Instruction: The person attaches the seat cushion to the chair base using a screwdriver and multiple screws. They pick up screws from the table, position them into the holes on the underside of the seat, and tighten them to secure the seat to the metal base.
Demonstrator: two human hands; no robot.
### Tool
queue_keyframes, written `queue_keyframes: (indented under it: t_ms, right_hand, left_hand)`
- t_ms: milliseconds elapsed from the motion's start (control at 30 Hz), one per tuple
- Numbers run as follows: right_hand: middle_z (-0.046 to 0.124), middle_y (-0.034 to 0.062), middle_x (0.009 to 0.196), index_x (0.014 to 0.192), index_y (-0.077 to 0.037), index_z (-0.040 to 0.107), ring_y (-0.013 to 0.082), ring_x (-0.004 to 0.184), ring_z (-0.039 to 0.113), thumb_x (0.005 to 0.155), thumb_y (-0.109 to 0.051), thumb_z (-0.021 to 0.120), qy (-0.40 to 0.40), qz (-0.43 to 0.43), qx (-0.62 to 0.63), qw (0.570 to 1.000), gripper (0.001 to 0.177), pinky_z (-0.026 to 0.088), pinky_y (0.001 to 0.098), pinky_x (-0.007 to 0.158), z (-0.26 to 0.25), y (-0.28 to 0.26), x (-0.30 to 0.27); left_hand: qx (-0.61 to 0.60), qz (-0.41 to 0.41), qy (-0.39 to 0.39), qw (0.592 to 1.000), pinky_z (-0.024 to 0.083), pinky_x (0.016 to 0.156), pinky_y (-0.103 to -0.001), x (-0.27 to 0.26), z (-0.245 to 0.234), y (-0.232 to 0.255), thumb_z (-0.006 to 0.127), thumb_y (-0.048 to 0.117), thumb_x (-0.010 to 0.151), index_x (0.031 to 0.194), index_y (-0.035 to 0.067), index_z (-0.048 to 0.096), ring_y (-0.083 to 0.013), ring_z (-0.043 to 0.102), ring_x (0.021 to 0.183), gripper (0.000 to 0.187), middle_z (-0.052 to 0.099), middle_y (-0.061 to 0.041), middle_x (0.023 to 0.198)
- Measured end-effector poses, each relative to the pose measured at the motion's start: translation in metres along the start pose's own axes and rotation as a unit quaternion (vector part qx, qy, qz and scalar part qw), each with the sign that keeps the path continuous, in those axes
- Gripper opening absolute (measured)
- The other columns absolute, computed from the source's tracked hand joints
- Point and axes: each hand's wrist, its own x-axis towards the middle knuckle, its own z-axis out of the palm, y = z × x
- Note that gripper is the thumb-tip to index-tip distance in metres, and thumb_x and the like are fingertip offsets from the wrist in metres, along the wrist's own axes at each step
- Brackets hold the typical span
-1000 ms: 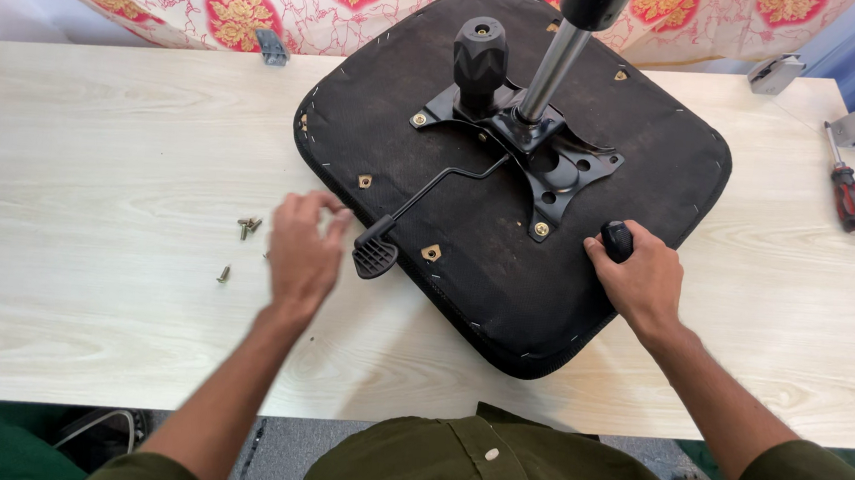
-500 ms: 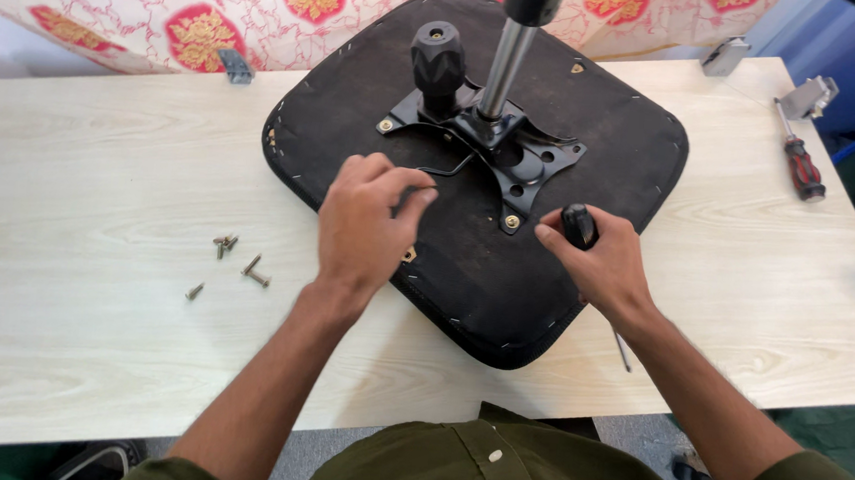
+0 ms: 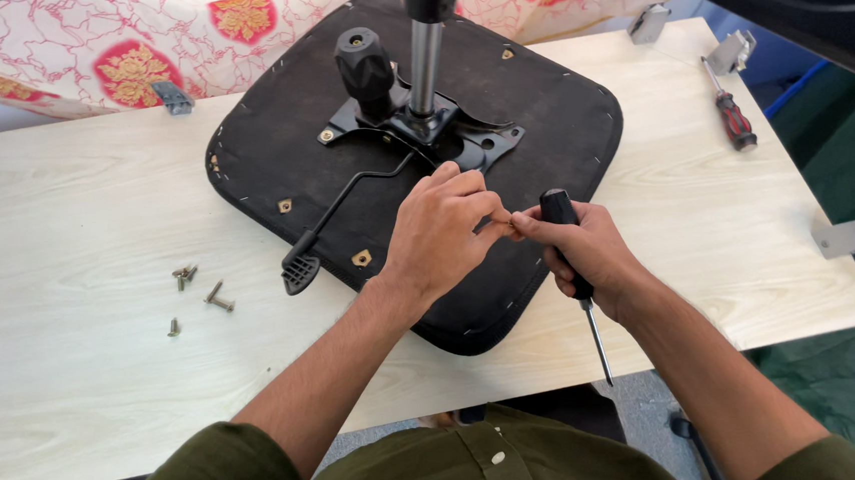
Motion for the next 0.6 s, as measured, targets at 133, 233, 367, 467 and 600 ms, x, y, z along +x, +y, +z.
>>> queue_keyframes:
  t_ms: [133, 233, 367, 467, 600]
  right_hand:
    - [0.043, -0.0012, 0.046, 0.09, -0.006, 0.072, 0.0075, 0.033, 0.035, 0.082, -0.033, 0.078, 0.032, 0.021, 0.0, 0.999, 0.028, 0.028, 0.0245, 0.032, -0.02, 0.011, 0.001]
    - [0.049, -0.0015, 0.048, 0.09, -0.006, 0.071, 0.0073, 0.034, 0.039, 0.082, -0.03, 0.08, 0.061, 0.018, 0.007, 0.998, 0.027, 0.031, 0.0247, 0.033, -0.035, 0.02, 0.005]
    - [0.048, 0.0, 0.047, 0.088, -0.006, 0.07, 0.0091, 0.034, 0.04, 0.08, -0.029, 0.081, 0.072, 0.032, -0.02, 0.997, 0.027, 0.034, 0.0258, 0.034, -0.061, 0.026, 0.008]
    - [0.048, 0.0001, 0.047, 0.087, -0.006, 0.07, 0.0092, 0.034, 0.04, 0.08, -0.028, 0.081, 0.065, 0.03, -0.021, 0.997, 0.026, 0.034, 0.0262, 0.033, -0.079, 0.033, 0.005]
    - [0.048, 0.0009, 0.047, 0.087, -0.005, 0.071, 0.0098, 0.034, 0.04, 0.08, -0.028, 0.081, 0.064, 0.018, -0.026, 0.997, 0.026, 0.034, 0.0264, 0.033, -0.102, 0.039, -0.004]
  left_hand:
    - [-0.012, -0.028, -0.042, 0.999, 0.05, 0.076, -0.036, 0.002, 0.013, 0.01, 0.079, 0.015, 0.079, 0.09, 0.013, 0.075, -0.0198, 0.057, 0.085, 0.012, 0.059, 0.0, 0.083]
    - [-0.015, -0.087, -0.076, 0.993, 0.052, 0.08, -0.036, 0.003, 0.028, 0.016, 0.073, 0.005, 0.081, 0.106, 0.014, 0.071, -0.0212, 0.06, 0.093, 0.027, 0.061, -0.002, 0.092]
    - [0.008, -0.162, -0.111, 0.98, 0.051, 0.085, -0.04, 0.009, 0.053, 0.029, 0.077, 0.013, 0.078, 0.117, 0.014, 0.066, -0.0263, 0.06, 0.103, 0.04, 0.061, -0.006, 0.105]
    - [0.039, -0.217, -0.159, 0.962, 0.048, 0.087, -0.044, 0.013, 0.074, 0.043, 0.084, 0.023, 0.076, 0.126, 0.013, 0.059, -0.0287, 0.055, 0.108, 0.056, 0.058, -0.009, 0.114]
    - [0.1, -0.257, -0.214, 0.937, 0.043, 0.088, -0.044, 0.024, 0.102, 0.061, 0.088, 0.031, 0.075, 0.136, 0.013, 0.051, -0.0282, 0.051, 0.114, 0.074, 0.054, -0.008, 0.121]
